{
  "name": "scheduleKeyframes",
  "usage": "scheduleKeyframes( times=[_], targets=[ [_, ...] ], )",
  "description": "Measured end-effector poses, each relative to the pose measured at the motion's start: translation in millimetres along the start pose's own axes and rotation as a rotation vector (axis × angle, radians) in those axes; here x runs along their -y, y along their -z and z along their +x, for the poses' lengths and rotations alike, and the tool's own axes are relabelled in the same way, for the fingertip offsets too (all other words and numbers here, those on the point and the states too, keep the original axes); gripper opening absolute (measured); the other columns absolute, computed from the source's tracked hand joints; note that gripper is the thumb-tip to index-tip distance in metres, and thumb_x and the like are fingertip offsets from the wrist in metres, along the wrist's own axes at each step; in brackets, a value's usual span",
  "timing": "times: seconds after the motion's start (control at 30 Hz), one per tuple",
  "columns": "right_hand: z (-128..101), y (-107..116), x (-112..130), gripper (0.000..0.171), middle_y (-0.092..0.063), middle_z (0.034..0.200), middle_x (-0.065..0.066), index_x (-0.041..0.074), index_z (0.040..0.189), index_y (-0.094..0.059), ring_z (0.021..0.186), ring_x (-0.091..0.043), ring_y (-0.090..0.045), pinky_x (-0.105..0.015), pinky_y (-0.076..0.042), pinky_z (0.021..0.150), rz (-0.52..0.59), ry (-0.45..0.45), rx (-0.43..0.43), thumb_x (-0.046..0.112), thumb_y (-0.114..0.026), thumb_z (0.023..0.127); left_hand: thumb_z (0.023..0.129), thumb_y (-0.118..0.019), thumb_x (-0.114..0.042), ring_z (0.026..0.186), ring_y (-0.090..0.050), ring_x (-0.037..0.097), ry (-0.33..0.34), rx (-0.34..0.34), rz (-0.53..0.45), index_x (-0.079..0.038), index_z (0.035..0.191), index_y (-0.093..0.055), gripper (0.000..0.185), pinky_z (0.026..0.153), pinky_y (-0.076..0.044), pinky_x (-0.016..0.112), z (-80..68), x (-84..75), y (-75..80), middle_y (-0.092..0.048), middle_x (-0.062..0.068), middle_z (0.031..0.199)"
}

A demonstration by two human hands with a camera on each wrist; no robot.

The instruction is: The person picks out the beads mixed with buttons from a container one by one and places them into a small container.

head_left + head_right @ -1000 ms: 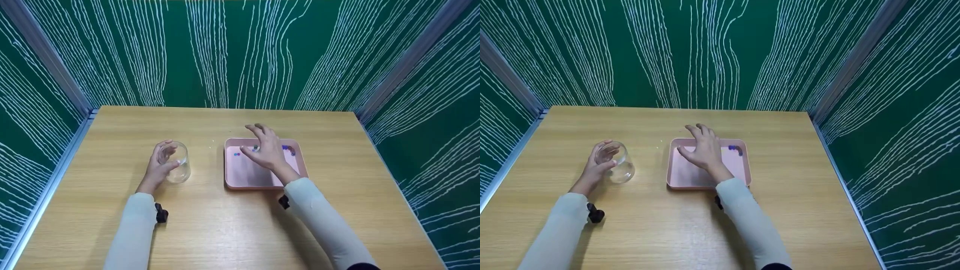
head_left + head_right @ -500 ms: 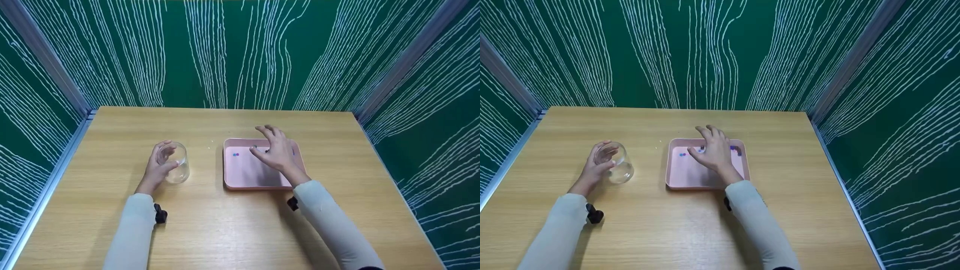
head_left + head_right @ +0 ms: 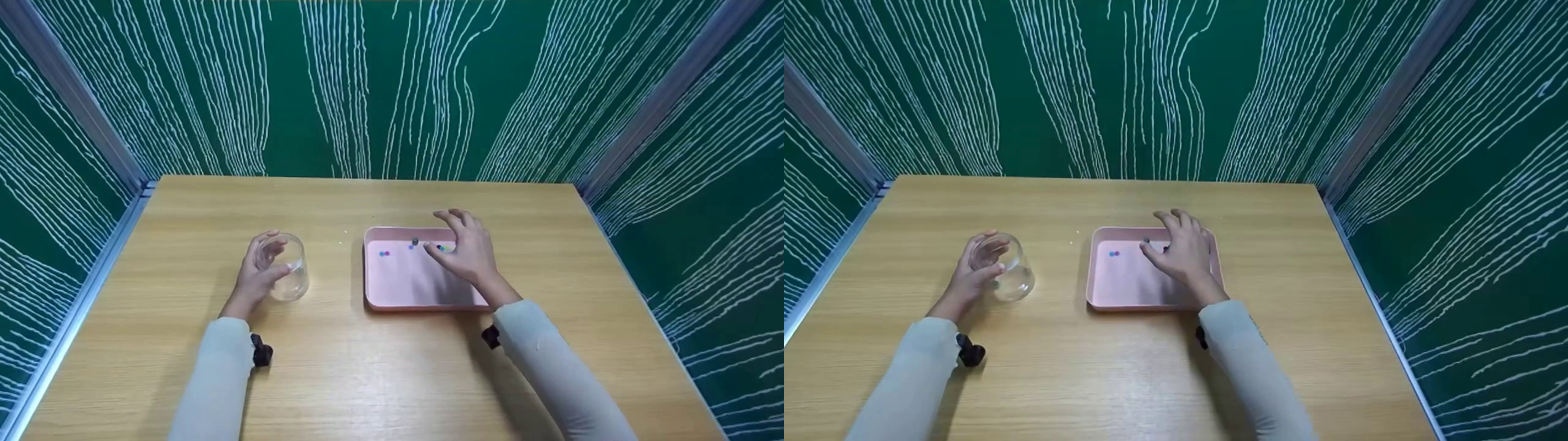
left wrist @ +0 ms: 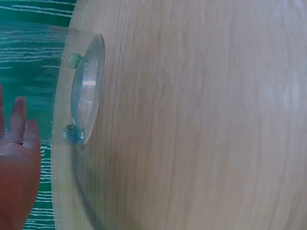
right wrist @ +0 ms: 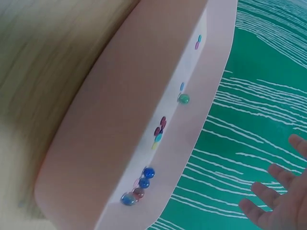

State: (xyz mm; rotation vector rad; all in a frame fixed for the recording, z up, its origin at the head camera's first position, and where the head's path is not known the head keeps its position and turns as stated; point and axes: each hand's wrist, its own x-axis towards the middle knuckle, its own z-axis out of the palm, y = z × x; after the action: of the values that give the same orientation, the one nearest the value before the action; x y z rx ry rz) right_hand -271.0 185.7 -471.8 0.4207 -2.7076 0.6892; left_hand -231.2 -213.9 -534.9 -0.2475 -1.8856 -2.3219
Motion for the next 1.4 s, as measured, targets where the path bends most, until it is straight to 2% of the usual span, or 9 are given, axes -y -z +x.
scheduleKeyframes(
  times=[0.27, 0.53, 0.73, 0.93, 1.2, 1.4],
  targets=[
    [-4, 5, -10, 0.061, -0.048, 0.141, -0.01, 0.026, 0.133, -0.054, 0.131, -0.035, -0.042, -0.063, -0.031, 0.108, -0.006, -0.04, 0.009, 0.049, -0.069, 0.079, 0.073, -0.059, 0.019, 0.129, -0.043, 0.031, -0.008, -0.009, -0.012, 0.001, 0.137, -0.034, 0.071, 0.119, -0.023, 0.046, -1.4, -1.0, -1.9, -0.058, 0.005, 0.124],
    [-6, 7, -21, 0.063, -0.046, 0.143, -0.01, 0.027, 0.134, -0.054, 0.132, -0.034, -0.04, -0.063, -0.029, 0.108, -0.016, -0.095, 0.011, 0.051, -0.07, 0.077, 0.074, -0.059, 0.019, 0.128, -0.043, 0.03, -0.005, -0.017, -0.01, 0.001, 0.137, -0.034, 0.071, 0.119, -0.023, 0.045, -1.6, -1.2, -2.1, -0.056, 0.008, 0.124],
    [-7, 10, -30, 0.061, -0.048, 0.14, -0.013, 0.024, 0.133, -0.055, 0.13, -0.038, -0.041, -0.063, -0.032, 0.104, -0.017, -0.076, 0.002, 0.048, -0.069, 0.079, 0.075, -0.059, 0.018, 0.129, -0.039, 0.031, 0.027, 0.002, 0.001, 0.0, 0.139, -0.032, 0.071, 0.12, -0.02, 0.044, -1.3, 0.2, 0.0, -0.052, 0.011, 0.128],
    [-9, 11, -36, 0.061, -0.049, 0.139, -0.013, 0.023, 0.132, -0.056, 0.128, -0.038, -0.042, -0.062, -0.032, 0.104, -0.026, -0.095, 0.0, 0.047, -0.07, 0.078, 0.075, -0.06, 0.018, 0.129, -0.04, 0.035, 0.03, -0.017, 0.015, 0.001, 0.139, -0.034, 0.071, 0.12, -0.022, 0.042, 0.4, 0.6, -0.2, -0.053, 0.016, 0.128],
    [-12, 9, -47, 0.059, -0.047, 0.141, -0.011, 0.025, 0.13, -0.057, 0.128, -0.036, -0.04, -0.06, -0.032, 0.105, -0.065, -0.141, 0.03, 0.048, -0.071, 0.078, 0.076, -0.061, 0.016, 0.132, -0.036, 0.038, 0.059, -0.01, 0.014, -0.003, 0.14, -0.034, 0.071, 0.121, -0.02, 0.041, -0.3, 0.4, 0.8, -0.054, 0.011, 0.128],
    [-13, 8, -56, 0.051, -0.049, 0.138, -0.013, 0.02, 0.122, -0.062, 0.128, -0.037, -0.04, -0.062, -0.032, 0.104, -0.1, -0.154, 0.052, 0.046, -0.07, 0.08, 0.073, -0.062, 0.018, 0.127, -0.044, 0.031, 0.007, -0.015, -0.021, 0.0, 0.137, -0.036, 0.071, 0.119, -0.023, 0.043, 0.5, 1.3, 0.7, -0.059, 0.005, 0.122]
  ],
)
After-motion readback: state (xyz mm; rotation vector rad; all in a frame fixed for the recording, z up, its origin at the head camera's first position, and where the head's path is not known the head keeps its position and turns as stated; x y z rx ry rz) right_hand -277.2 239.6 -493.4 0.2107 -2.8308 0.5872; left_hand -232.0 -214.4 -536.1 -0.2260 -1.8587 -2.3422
